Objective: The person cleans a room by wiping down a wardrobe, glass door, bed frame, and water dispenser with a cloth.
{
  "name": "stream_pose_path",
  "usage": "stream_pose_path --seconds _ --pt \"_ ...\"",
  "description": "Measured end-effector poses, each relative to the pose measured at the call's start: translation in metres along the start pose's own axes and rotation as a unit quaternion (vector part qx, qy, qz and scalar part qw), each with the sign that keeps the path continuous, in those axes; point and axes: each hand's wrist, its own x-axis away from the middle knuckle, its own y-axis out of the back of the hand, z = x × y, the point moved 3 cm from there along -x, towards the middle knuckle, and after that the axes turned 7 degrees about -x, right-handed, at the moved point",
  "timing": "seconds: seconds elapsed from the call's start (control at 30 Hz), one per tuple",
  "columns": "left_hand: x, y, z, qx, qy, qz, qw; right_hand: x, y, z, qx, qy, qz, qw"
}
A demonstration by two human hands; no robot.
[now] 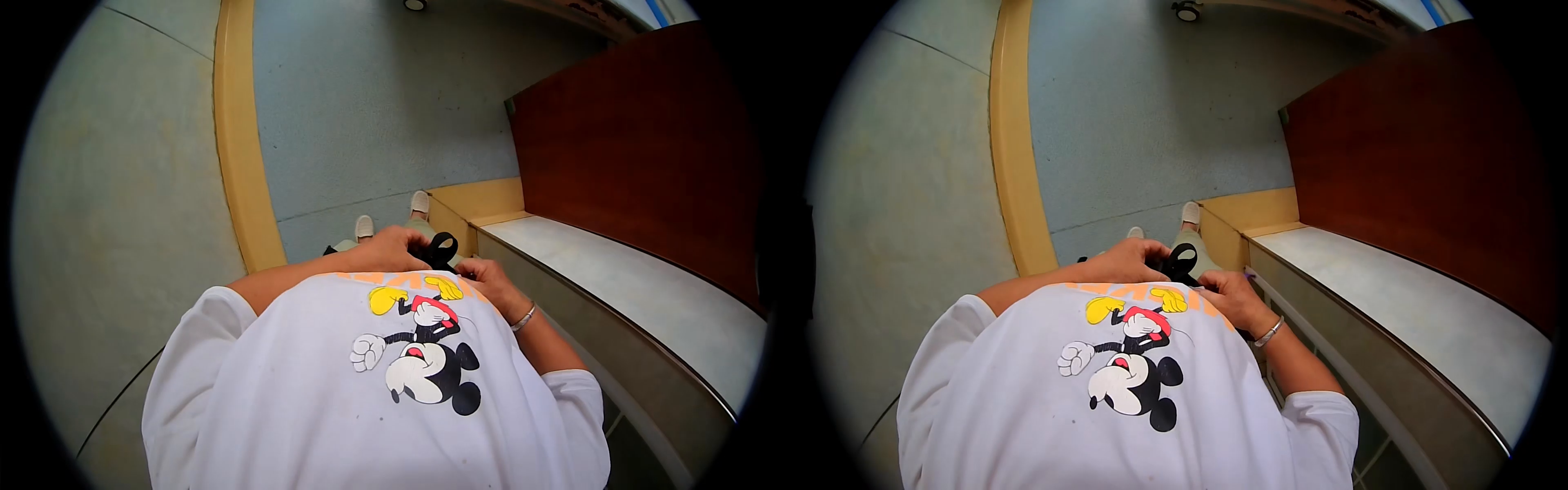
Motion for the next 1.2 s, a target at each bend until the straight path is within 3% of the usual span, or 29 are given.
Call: stream_pose_path --seconds 0.13,0.23,0.33,0.47,0.53,0.67,0.73,0.8,0.87,0.93,1.0,1.1,1.17,1.2 --pt "0.000 0.002 -0.001 -0.010 -0.005 0.023 1.000 -0.001 0.005 0.025 0.151 0.076 -0.054 0.984" --pt "-0.002 0.002 0.001 -0.022 -0.013 0.025 0.999 -0.010 0.006 0.035 0.220 0.071 -0.035 0.972" --pt "-0.004 0.003 0.001 -0.053 -0.017 0.017 0.998 -0.021 -0.005 0.028 0.108 0.055 0.017 0.992" --pt "-0.007 0.003 0.004 -0.061 -0.027 -0.004 0.998 -0.018 0.000 0.034 0.132 0.036 0.034 0.990" --pt "-0.007 0.003 0.001 -0.078 -0.023 -0.008 0.997 -0.003 0.011 0.032 0.313 0.123 -0.034 0.941" --pt "-0.008 0.000 0.006 -0.094 -0.016 -0.025 0.995 0.036 0.041 -0.006 0.370 0.067 -0.094 0.922" --pt "-0.002 0.000 0.003 -0.088 -0.012 -0.023 0.996 0.052 0.039 -0.014 0.264 -0.031 -0.097 0.959" --pt "-0.002 0.005 0.005 -0.084 -0.012 -0.018 0.996 0.053 0.027 -0.027 0.188 -0.068 -0.110 0.974" --pt "-0.006 0.005 0.009 -0.077 -0.010 -0.026 0.997 0.051 0.025 -0.041 0.198 -0.054 -0.134 0.969" --pt "-0.002 0.001 0.004 -0.077 -0.010 -0.007 0.997 0.052 0.026 -0.053 0.087 -0.061 -0.174 0.979" --pt "0.003 0.001 0.002 -0.077 -0.007 0.012 0.997 0.060 0.048 -0.037 0.150 -0.092 -0.218 0.960" --pt "0.005 0.006 0.000 -0.133 -0.044 -0.012 0.990 0.076 0.090 -0.028 0.123 -0.033 -0.346 0.930" --pt "0.012 0.017 -0.004 -0.236 -0.234 -0.083 0.940 0.081 0.107 -0.008 0.028 0.008 -0.388 0.921" --pt "0.017 0.022 -0.001 -0.240 -0.235 -0.074 0.939 0.082 0.107 0.005 -0.039 0.033 -0.407 0.912"
